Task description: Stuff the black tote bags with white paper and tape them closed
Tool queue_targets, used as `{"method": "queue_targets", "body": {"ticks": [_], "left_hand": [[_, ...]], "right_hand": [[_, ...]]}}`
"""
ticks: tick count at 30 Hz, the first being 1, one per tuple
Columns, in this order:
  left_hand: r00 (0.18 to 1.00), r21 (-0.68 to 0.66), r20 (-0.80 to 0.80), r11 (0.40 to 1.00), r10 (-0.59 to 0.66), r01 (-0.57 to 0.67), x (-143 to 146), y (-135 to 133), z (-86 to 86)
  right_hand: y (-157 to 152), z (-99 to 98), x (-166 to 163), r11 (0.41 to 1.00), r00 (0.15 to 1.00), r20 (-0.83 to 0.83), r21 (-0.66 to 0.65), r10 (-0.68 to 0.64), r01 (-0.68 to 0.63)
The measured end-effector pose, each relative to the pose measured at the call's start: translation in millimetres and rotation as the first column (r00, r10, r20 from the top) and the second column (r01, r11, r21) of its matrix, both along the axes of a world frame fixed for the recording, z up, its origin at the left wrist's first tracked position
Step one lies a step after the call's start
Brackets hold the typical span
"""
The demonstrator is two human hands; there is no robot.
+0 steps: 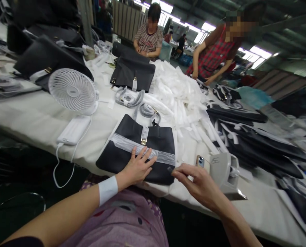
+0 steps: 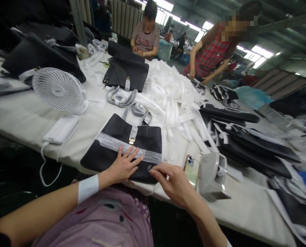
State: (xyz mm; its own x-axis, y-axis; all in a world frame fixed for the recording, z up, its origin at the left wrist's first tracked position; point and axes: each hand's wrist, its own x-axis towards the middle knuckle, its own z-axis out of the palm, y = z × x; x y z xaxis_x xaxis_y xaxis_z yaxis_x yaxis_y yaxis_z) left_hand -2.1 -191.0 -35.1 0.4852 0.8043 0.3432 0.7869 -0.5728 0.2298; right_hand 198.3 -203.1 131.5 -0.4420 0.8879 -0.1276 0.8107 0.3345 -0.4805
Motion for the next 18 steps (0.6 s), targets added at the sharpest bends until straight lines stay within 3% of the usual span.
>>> {"method": "queue_targets", "body": {"ticks": [3, 7, 9, 12, 18], "left_hand": [[1.000, 0.003, 0.009, 1.000, 0.001, -0.001, -1, 0, -1.0], [1.000, -0.016, 0.006, 1.000, -0.017, 0.017, -3, 2, -1.0], [1.000, -0.027, 0.008, 0.999, -0.026, 0.026, -4, 3, -0.5], [1.000, -0.033, 0.011, 0.999, -0.028, 0.029, -4, 3, -0.7], [0.999, -0.035, 0.015, 0.999, -0.032, 0.033, -3, 5, -4.5]], "right_hand": [[33, -18.7, -30, 0.994, 0.992, -0.113, -0.095, 0.051, -0.062], [70, -70.1, -24, 0.994, 0.998, 0.069, -0.108, 0.017, -0.009], [79, -86.6, -19, 0.996, 0.988, 0.153, -0.092, 0.020, -0.006], [83, -93.0, -20, 0.999, 0.968, 0.252, -0.050, 0.001, 0.012], [86, -85.8, -35, 0.990, 0.921, 0.377, -0.058, -0.098, 0.129]]}}
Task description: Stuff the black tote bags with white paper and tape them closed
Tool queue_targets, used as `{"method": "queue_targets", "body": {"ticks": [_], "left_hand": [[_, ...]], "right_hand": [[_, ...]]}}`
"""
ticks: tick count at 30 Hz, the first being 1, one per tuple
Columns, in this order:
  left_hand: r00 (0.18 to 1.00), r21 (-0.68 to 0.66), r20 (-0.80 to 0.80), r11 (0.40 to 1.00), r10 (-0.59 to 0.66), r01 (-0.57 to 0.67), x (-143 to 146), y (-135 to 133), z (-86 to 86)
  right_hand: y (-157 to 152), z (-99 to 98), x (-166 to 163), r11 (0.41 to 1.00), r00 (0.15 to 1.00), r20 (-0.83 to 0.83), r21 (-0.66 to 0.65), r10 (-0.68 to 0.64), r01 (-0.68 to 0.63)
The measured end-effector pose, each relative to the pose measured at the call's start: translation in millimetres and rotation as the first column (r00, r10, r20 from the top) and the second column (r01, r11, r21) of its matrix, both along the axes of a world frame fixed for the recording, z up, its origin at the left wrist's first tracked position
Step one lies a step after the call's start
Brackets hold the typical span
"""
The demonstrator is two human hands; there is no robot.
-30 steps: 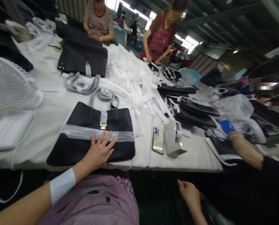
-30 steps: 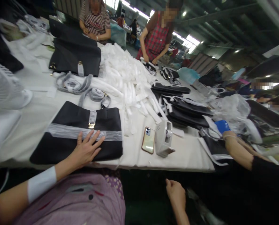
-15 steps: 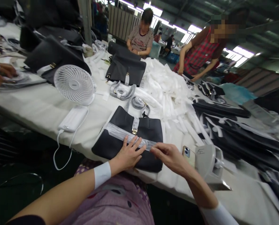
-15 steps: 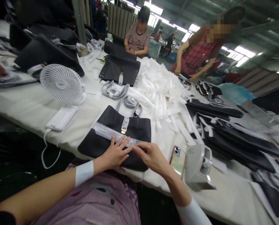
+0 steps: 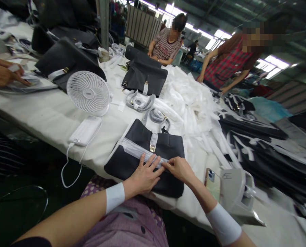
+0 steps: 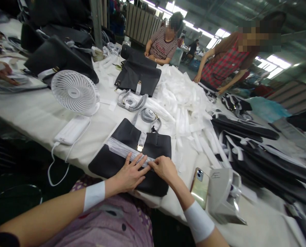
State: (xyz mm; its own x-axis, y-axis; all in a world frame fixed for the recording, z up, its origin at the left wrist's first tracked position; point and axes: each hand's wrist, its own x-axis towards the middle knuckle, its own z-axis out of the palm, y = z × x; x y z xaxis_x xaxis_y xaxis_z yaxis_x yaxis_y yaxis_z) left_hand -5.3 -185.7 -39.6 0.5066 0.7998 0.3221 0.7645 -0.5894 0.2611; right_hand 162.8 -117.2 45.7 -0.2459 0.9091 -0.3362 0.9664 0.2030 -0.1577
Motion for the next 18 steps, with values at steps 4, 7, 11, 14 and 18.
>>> {"method": "queue_targets", "body": {"ticks": [4, 7, 11, 14, 18], "left_hand": [[1.000, -0.004, -0.005, 1.000, 0.000, 0.000, 0.6, 0.1, -0.5], [1.000, -0.007, -0.006, 1.000, 0.011, -0.011, -0.3, -1.2, 2.6], [0.999, 0.027, -0.023, 0.999, -0.046, 0.047, -3.5, -3.7, 8.0], [0.996, 0.032, -0.056, 0.997, -0.066, 0.068, -4.3, -4.4, 7.4], [0.997, 0.010, -0.066, 0.999, -0.041, 0.042, -1.6, -4.0, 1.6]], "right_hand": [[2.1, 1.6, -7.3, 0.997, 0.992, 0.103, 0.017, -0.075, 0.074], [3.0, 0.9, -9.6, 0.993, 0.981, 0.158, 0.021, -0.115, 0.113], [3.4, -1.4, -9.9, 0.991, 0.973, 0.191, 0.026, -0.132, 0.129], [2.4, -1.5, -10.0, 0.991, 0.969, 0.207, 0.042, -0.133, 0.127], [0.0, 1.0, -10.2, 0.992, 0.965, 0.232, 0.045, -0.122, 0.114]]}}
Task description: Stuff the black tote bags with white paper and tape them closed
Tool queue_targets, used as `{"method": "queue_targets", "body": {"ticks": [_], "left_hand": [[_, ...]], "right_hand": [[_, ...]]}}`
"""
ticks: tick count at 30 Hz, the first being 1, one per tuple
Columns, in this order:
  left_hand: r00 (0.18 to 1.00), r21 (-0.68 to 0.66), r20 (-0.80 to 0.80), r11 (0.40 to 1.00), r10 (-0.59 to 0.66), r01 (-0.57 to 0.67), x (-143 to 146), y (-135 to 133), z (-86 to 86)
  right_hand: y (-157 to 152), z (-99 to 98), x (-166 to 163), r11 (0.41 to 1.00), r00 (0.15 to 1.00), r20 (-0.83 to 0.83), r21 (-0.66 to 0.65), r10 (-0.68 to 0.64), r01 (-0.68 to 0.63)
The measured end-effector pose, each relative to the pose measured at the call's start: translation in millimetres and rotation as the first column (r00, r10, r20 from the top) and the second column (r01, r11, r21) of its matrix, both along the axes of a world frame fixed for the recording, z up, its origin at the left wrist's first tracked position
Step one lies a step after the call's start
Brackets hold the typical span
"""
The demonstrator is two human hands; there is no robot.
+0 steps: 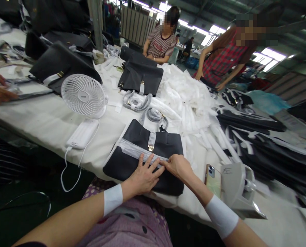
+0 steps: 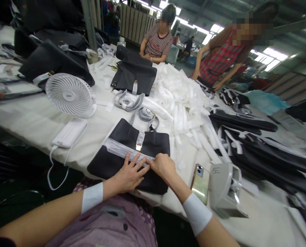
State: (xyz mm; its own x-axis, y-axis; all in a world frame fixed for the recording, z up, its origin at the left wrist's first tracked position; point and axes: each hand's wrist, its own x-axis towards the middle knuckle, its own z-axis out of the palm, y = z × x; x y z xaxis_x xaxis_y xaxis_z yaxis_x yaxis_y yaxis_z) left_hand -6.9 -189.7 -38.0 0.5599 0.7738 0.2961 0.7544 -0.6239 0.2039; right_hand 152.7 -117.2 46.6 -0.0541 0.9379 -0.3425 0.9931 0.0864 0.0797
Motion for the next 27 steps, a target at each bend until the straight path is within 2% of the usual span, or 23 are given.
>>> {"method": "queue_targets", "body": {"ticks": [8, 13, 20, 23, 25, 27], "left_hand": [[0.999, 0.016, -0.019, 0.999, 0.033, -0.032, 2, 1, -1.6], [1.000, 0.012, -0.014, 1.000, 0.023, -0.023, 2, 2, -1.3], [1.000, 0.008, -0.003, 1.000, 0.024, -0.024, 3, 2, -2.3], [1.000, 0.009, 0.003, 1.000, 0.019, -0.019, 4, 3, -3.4], [1.000, 0.007, 0.008, 1.000, 0.014, -0.014, 5, 4, -4.6], [1.000, 0.008, 0.016, 1.000, 0.011, -0.012, 6, 5, -5.8]], "right_hand": [[2, 5.1, 6, 0.998, 0.995, 0.083, 0.009, 0.058, -0.059], [5, 13.0, 23, 1.000, 0.990, 0.142, -0.018, 0.004, -0.001], [7, 21.8, 49, 0.994, 0.988, 0.132, -0.054, -0.086, 0.094], [6, 10.5, 65, 0.985, 0.989, 0.024, -0.088, -0.146, 0.148], [3, -3.7, 75, 0.982, 0.977, -0.118, -0.090, -0.177, 0.167], [-2, -19.6, 82, 0.980, 0.941, -0.275, -0.036, -0.196, 0.194]]}}
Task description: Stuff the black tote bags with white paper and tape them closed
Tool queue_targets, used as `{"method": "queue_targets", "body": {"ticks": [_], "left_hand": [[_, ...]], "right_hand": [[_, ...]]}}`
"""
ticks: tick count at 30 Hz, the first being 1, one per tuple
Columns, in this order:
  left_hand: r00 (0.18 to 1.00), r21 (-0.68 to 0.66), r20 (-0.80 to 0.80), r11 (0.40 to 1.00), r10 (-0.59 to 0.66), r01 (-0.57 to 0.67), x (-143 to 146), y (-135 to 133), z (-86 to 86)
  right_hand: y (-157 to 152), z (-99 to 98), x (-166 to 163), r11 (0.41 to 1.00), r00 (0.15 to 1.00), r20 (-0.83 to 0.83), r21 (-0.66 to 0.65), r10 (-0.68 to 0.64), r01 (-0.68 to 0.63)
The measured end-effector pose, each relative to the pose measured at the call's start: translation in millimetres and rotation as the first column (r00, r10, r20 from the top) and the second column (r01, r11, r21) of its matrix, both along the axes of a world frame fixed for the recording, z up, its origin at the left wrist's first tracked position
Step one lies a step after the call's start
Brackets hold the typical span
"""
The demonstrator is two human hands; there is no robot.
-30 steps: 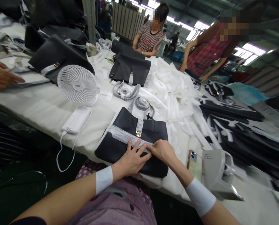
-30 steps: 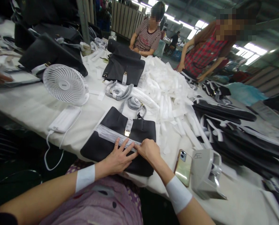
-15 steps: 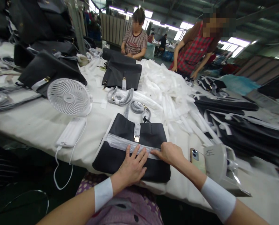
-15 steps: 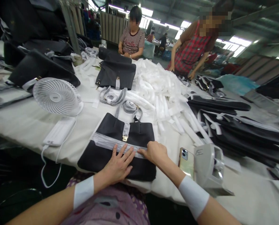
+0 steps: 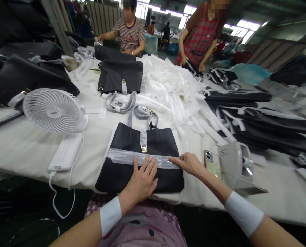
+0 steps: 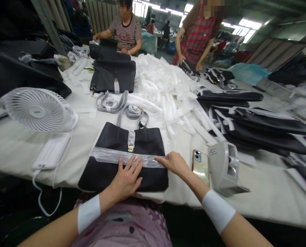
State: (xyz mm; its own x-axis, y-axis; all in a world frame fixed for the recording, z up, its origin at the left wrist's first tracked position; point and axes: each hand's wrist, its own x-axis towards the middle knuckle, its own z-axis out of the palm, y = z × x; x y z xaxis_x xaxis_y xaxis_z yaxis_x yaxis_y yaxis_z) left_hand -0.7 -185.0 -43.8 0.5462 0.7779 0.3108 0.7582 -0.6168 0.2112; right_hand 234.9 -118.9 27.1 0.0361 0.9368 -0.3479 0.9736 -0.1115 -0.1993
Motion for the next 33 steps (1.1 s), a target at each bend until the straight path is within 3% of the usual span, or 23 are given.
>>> {"method": "queue_targets", "body": {"ticks": [4, 8, 18, 23, 27, 30, 33], "left_hand": [[1.000, 0.023, 0.014, 1.000, 0.000, 0.000, 1, 0, -1.3], [1.000, 0.076, 0.001, 0.997, 0.004, -0.004, -6, -1, -0.2], [0.998, 0.157, 0.057, 0.986, 0.038, -0.046, -13, 2, -6.8], [0.998, 0.148, 0.050, 0.988, 0.036, -0.043, -15, 11, -4.7], [0.998, 0.178, 0.015, 0.982, 0.059, -0.061, -37, 9, 4.0], [0.991, 0.213, 0.046, 0.968, 0.128, -0.135, -66, 9, 10.0], [0.917, 0.134, 0.202, 0.918, 0.344, -0.374, -96, 15, 13.2]], "right_hand": [[-10, -22.4, 5, 0.979, 0.974, -0.214, 0.167, -0.080, 0.117], [-17, -29.0, 6, 0.949, 0.952, -0.290, 0.259, -0.100, 0.178], [-22, -39.0, 3, 0.890, 0.945, -0.303, 0.390, -0.120, 0.238], [-25, -33.8, -4, 0.872, 0.947, -0.272, 0.405, -0.171, 0.274], [-33, -25.7, -3, 0.868, 0.945, -0.263, 0.402, -0.197, 0.293], [-52, -21.8, 5, 0.855, 0.938, -0.251, 0.404, -0.238, 0.325], [-81, -24.0, 11, 0.832, 0.918, -0.271, 0.403, -0.289, 0.381]]}}
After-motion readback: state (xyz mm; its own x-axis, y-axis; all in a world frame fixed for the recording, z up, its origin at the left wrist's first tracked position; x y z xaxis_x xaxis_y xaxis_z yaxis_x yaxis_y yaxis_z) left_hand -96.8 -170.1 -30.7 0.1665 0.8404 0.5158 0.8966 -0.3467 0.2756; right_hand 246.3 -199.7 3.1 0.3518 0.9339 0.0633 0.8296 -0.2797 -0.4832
